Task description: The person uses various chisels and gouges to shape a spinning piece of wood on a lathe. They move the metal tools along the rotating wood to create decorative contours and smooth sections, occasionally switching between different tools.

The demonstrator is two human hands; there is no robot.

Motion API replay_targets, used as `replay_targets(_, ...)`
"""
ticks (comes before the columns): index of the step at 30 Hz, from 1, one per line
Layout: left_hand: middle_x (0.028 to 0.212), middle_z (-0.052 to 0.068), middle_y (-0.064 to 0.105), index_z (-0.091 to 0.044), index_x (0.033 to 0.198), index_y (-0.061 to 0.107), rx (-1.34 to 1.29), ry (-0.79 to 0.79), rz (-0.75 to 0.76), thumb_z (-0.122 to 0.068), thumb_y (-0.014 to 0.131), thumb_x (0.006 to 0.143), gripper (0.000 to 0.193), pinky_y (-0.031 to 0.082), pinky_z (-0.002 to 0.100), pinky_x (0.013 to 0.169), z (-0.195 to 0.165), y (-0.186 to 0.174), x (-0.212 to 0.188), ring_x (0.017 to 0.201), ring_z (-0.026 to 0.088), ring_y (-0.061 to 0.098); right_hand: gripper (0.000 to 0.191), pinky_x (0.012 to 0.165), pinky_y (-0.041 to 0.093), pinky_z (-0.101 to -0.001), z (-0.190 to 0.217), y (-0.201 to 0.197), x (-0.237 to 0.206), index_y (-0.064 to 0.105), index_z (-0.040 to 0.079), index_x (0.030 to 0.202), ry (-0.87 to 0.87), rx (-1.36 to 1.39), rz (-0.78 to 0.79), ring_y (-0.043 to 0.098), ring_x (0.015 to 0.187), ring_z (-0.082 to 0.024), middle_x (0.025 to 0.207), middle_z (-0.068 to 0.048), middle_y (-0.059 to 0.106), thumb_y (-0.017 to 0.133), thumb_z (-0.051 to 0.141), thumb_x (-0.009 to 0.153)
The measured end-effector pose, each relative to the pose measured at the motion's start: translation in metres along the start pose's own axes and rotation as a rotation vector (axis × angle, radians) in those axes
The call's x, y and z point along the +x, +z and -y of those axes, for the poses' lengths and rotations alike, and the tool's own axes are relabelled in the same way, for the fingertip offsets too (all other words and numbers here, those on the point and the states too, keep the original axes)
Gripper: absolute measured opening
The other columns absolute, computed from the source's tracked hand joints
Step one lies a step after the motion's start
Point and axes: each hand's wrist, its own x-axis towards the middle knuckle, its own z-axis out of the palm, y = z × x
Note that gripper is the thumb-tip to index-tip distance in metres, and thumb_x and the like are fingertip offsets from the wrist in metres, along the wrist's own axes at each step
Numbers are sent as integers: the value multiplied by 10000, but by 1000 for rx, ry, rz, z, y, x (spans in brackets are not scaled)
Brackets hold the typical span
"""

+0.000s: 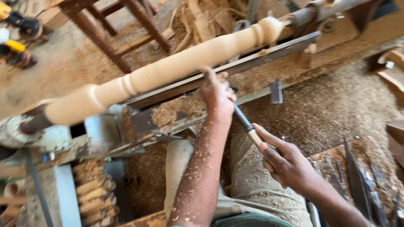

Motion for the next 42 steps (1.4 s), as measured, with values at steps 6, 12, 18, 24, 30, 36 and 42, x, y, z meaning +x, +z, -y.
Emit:
replay_targets(6, 497, -58, 411, -36, 812, 564, 76, -25, -2, -587, 493, 991, 584, 241, 276, 276, -3, 10, -11, 335, 69, 316, 654, 350, 294, -284, -8, 12, -6, 389, 368, 1628, 42, 0, -101, 328, 406, -108, 538, 11, 394, 526, 343, 989)
replay_targets(12, 498, -47, 384, -14, 794, 590, 138, -125, -20, -596, 508, 996, 621, 255, 268, 289, 11, 38, -6, 342, 82, 328, 614, 329, 310, -278, -6, -3, -8, 406, 306, 1595, 21, 76, -155, 357, 402, -113, 550, -8, 430, 523, 299, 993)
replay_targets(18, 490, -44, 344, -21, 821, 590, 11, -159, 98, -631, 530, 962, 629, 250, 265, 303, 18, 38, 0, 335, 85, 303, 611, 319, 345, -265, -7, -17, -4, 371, 312, 1607, 9, 308, -42, 395, 400, -111, 593, -22, 474, 475, 276, 1006)
replay_targets(24, 505, -59, 356, -31, 845, 607, 32, -97, 46, -657, 523, 957, 641, 243, 254, 322, -17, -22, 7, 356, 62, 299, 621, 323, 334, -286, -7, 26, -2, 352, 376, 1617, 114, 188, 6, 400, 413, -131, 616, -41, 492, 477, 292, 1015)
replay_targets(30, 503, -57, 342, -25, 831, 598, 84, -100, 77, -615, 535, 969, 609, 264, 282, 318, -14, -24, 18, 356, 79, 313, 607, 305, 334, -286, -5, 47, -6, 389, 347, 1595, 80, 306, -12, 396, 397, -125, 600, -36, 469, 515, 299, 1004)
replay_targets(36, 496, -45, 339, -52, 833, 586, 100, -128, 10, -627, 543, 950, 589, 257, 289, 328, -11, -10, 16, 355, 90, 317, 629, 299, 314, -281, -4, 41, -11, 422, 346, 1612, 87, 320, -57, 377, 385, -116, 585, -22, 449, 517, 319, 991)
replay_targets(42, 499, -50, 336, -40, 818, 596, 121, -185, 1, -642, 533, 964, 623, 218, 273, 316, -11, -2, 13, 345, 77, 286, 597, 306, 353, -264, -23, 35, -6, 383, 300, 1606, -70, 294, 3, 404, 409, -97, 612, -13, 462, 521, 295, 1025)
